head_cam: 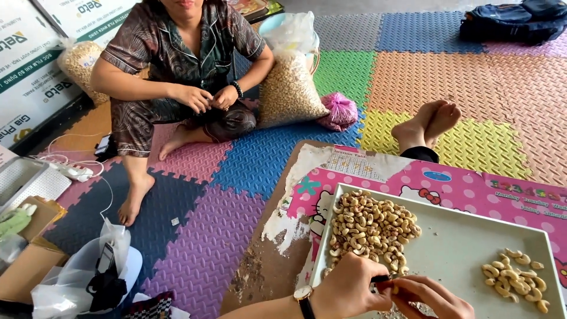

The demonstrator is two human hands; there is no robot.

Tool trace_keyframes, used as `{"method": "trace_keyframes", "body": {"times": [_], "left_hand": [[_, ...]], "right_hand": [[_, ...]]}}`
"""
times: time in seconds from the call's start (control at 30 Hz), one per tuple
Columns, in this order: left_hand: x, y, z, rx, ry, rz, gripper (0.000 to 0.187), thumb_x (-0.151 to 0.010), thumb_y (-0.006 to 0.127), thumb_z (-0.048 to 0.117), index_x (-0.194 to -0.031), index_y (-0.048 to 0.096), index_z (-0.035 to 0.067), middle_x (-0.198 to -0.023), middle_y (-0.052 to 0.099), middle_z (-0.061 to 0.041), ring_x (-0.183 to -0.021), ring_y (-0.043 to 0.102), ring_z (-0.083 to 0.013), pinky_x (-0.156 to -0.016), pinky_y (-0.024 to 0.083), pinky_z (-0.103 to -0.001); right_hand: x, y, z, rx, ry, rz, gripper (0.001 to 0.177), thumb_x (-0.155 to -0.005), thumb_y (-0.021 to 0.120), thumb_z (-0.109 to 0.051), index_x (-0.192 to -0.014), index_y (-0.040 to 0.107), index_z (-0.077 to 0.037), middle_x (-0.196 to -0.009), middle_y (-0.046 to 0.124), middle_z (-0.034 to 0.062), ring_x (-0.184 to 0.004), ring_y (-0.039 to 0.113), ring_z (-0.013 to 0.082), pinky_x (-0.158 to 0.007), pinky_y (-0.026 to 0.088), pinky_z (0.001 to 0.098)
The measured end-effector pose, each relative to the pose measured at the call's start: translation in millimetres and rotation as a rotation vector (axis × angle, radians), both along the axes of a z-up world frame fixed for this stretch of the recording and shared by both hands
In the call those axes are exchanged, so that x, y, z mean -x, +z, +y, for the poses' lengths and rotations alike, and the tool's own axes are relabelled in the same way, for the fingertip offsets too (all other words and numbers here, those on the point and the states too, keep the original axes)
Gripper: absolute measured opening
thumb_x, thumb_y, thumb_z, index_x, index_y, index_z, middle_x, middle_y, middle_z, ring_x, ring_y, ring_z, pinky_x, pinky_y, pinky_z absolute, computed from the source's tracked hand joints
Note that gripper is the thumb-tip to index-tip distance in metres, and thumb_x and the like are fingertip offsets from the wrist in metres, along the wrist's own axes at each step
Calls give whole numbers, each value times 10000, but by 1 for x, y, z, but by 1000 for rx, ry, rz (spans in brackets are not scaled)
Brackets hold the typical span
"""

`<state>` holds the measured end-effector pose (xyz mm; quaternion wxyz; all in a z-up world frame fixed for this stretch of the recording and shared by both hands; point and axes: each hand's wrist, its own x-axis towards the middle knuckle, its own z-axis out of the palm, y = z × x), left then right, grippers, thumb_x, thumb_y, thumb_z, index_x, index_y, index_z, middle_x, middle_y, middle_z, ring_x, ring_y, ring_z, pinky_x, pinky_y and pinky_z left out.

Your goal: A person sits on the floor and manually peels the skins off of cashews, sorting them into piles on a tray.

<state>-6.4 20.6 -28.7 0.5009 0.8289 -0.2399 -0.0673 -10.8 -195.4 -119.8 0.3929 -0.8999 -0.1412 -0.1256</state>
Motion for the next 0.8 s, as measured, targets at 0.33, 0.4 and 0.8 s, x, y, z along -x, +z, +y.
{"method": "trace_keyframes", "body": {"times": [0.33, 0.4, 0.8], "left_hand": [[-2, -2, 0, -10, 33, -57, 199, -817, 720, 98, -937, 735, -60, -754, 718, -186, -537, 600, -218, -514, 497, -316], [-2, -1, 0, -23, 48, -54, 214, -807, 716, 102, -952, 738, -54, -738, 714, -187, -535, 606, -222, -521, 502, -319], [-14, -14, 6, 164, -19, 360, 211, -847, 802, 184, -975, 758, 23, -839, 732, -67, -680, 628, -103, -630, 508, -218]], "right_hand": [[-4, 3, 1, -81, -9, 21, 313, -559, 895, -78, -861, 869, -155, -918, 876, -27, -746, 870, 105, -720, 720, 219], [-5, 5, 2, -97, -14, 46, 335, -544, 905, -67, -867, 872, -151, -931, 880, -20, -755, 878, 116, -732, 725, 226], [-5, 17, -3, -262, 76, 64, 333, -526, 900, -24, -847, 884, -112, -864, 910, -1, -723, 898, 106, -677, 743, 208]]}}
